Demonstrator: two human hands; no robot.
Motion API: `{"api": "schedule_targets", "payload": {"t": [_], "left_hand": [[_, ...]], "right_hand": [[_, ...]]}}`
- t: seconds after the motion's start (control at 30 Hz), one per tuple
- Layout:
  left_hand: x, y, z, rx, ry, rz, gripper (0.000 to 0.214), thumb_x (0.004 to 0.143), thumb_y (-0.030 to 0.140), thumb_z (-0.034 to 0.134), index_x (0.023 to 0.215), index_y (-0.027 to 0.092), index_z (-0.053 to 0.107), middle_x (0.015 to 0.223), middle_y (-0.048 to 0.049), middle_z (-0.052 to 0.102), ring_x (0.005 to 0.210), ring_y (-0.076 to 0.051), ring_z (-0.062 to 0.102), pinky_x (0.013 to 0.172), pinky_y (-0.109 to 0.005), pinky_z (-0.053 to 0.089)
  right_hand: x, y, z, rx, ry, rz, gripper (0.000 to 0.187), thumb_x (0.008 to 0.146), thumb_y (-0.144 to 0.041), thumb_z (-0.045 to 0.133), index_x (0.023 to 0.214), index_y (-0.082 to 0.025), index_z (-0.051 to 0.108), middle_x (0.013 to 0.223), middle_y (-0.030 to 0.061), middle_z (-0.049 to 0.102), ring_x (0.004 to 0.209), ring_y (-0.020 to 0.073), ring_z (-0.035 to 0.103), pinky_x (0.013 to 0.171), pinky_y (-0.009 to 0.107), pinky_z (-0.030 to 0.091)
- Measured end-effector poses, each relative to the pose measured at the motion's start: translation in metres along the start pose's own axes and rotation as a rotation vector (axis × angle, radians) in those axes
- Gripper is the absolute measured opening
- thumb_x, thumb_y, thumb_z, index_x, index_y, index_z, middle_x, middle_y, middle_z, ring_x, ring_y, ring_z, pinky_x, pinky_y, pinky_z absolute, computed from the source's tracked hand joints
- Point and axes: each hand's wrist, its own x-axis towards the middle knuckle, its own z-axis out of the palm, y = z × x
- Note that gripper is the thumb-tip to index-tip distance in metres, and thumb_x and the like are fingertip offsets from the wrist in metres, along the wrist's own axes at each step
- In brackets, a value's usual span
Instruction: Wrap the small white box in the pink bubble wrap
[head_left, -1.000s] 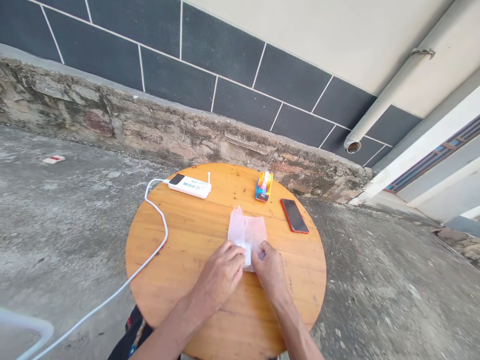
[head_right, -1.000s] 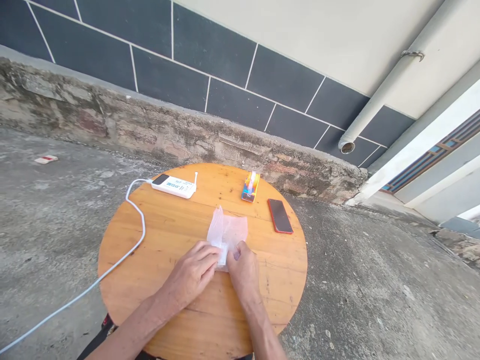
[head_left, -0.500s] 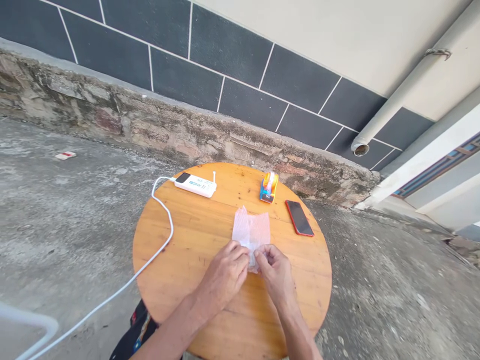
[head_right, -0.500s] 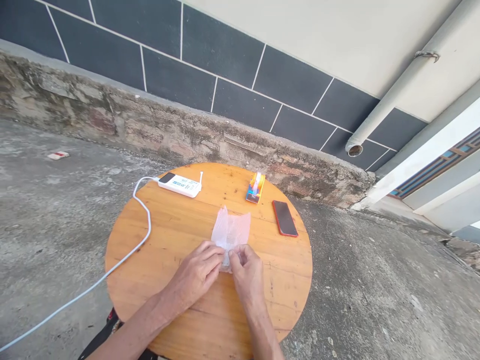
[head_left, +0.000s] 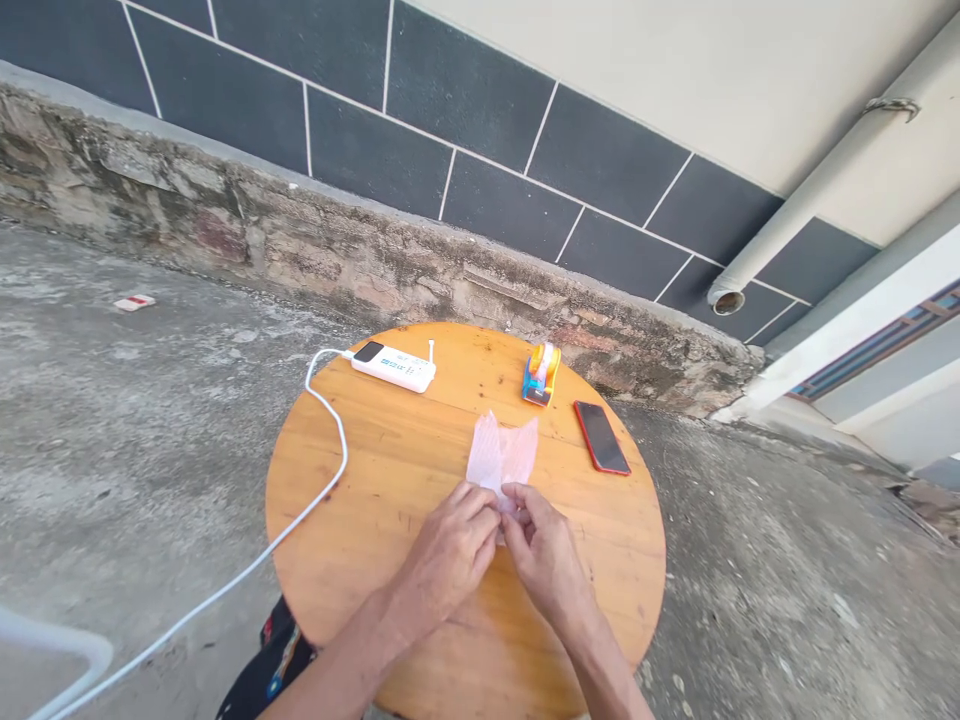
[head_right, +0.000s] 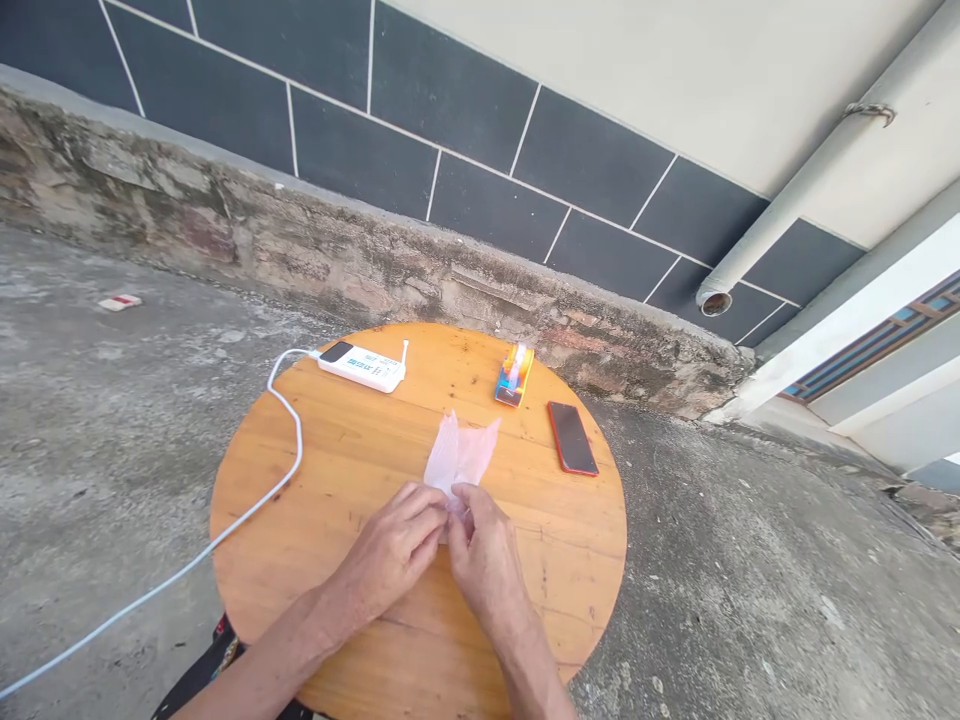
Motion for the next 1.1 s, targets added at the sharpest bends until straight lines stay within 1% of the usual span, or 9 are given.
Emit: {"api": "schedule_targets", "payload": {"t": [0.1, 0.2, 0.33, 0.43, 0.5, 0.7, 0.87, 1.0, 1.1], "left_hand": [[0.0, 0.001, 0.0, -0.038, 0.022, -0.047, 0.02, 0.084, 0.003, 0.043, 0.08, 0.018, 0.057, 0.094, -0.0049, 0.058, 0.089, -0.019, 0.052, 0.077, -0.032, 0.047], [-0.001, 0.002, 0.0, -0.095, 0.048, -0.096, 0.024, 0.081, 0.001, 0.045, 0.091, 0.019, 0.055, 0.098, -0.0042, 0.057, 0.093, -0.019, 0.053, 0.081, -0.031, 0.046], [-0.003, 0.001, 0.001, -0.146, 0.081, -0.134, 0.026, 0.079, 0.0, 0.046, 0.094, 0.02, 0.052, 0.102, -0.0042, 0.055, 0.099, -0.018, 0.052, 0.086, -0.03, 0.044], [-0.005, 0.001, 0.003, -0.159, 0.084, -0.136, 0.027, 0.079, 0.0, 0.045, 0.095, 0.02, 0.052, 0.104, -0.0039, 0.055, 0.101, -0.017, 0.052, 0.087, -0.029, 0.043], [-0.005, 0.002, 0.002, -0.169, 0.081, -0.138, 0.028, 0.078, -0.001, 0.045, 0.095, 0.021, 0.052, 0.104, -0.0038, 0.055, 0.101, -0.017, 0.053, 0.087, -0.029, 0.043], [-0.003, 0.011, -0.003, -0.237, 0.134, -0.217, 0.026, 0.073, 0.002, 0.051, 0.092, 0.02, 0.053, 0.105, -0.0049, 0.054, 0.103, -0.018, 0.055, 0.089, -0.03, 0.045], [0.0, 0.015, 0.006, -0.183, 0.247, -0.343, 0.009, 0.082, 0.012, 0.052, 0.082, 0.02, 0.057, 0.12, -0.0102, 0.051, 0.116, -0.022, 0.052, 0.086, -0.031, 0.049], [0.0, 0.019, 0.015, -0.137, 0.304, -0.362, 0.013, 0.084, 0.014, 0.05, 0.08, 0.021, 0.059, 0.111, -0.0086, 0.059, 0.131, -0.023, 0.039, 0.091, -0.033, 0.048], [-0.003, 0.022, 0.018, -0.11, 0.35, -0.361, 0.016, 0.084, 0.013, 0.048, 0.084, 0.021, 0.061, 0.113, -0.008, 0.058, 0.127, -0.023, 0.044, 0.096, -0.035, 0.046]], "right_hand": [[0.001, 0.001, 0.0, -0.005, -0.033, -0.045, 0.04, 0.085, -0.017, 0.045, 0.125, -0.013, 0.048, 0.086, 0.0054, 0.065, 0.066, 0.0153, 0.06, 0.064, 0.027, 0.049], [-0.001, -0.001, 0.0, -0.002, -0.067, -0.082, 0.046, 0.085, -0.014, 0.043, 0.131, -0.013, 0.042, 0.091, 0.006, 0.065, 0.065, 0.0144, 0.059, 0.062, 0.027, 0.049], [-0.006, -0.003, -0.004, 0.017, -0.093, -0.13, 0.051, 0.084, -0.011, 0.042, 0.135, -0.014, 0.038, 0.093, 0.005, 0.065, 0.066, 0.0141, 0.058, 0.067, 0.027, 0.049], [-0.007, -0.001, -0.007, 0.064, -0.105, -0.151, 0.048, 0.088, -0.012, 0.037, 0.136, -0.018, 0.038, 0.1, 0.0057, 0.064, 0.08, 0.0151, 0.06, 0.077, 0.029, 0.049], [-0.004, 0.001, -0.008, 0.083, -0.129, -0.14, 0.044, 0.091, -0.013, 0.034, 0.134, -0.019, 0.039, 0.099, 0.0054, 0.063, 0.084, 0.0152, 0.061, 0.078, 0.029, 0.049], [0.007, 0.004, -0.006, 0.044, -0.184, -0.127, 0.052, 0.083, -0.007, 0.042, 0.134, -0.015, 0.038, 0.094, 0.0036, 0.063, 0.071, 0.0131, 0.059, 0.074, 0.028, 0.048], [0.008, 0.004, -0.008, -0.012, -0.214, -0.164, 0.061, 0.08, -0.002, 0.038, 0.139, -0.016, 0.029, 0.1, 0.0043, 0.061, 0.064, 0.0116, 0.056, 0.072, 0.028, 0.047], [0.007, 0.006, -0.009, -0.038, -0.224, -0.187, 0.066, 0.08, -0.001, 0.038, 0.142, -0.018, 0.024, 0.103, 0.0055, 0.061, 0.066, 0.0124, 0.057, 0.073, 0.029, 0.047], [0.007, 0.004, -0.009, -0.043, -0.222, -0.181, 0.067, 0.08, -0.002, 0.039, 0.143, -0.018, 0.022, 0.103, 0.006, 0.06, 0.069, 0.0136, 0.058, 0.075, 0.03, 0.047]]}}
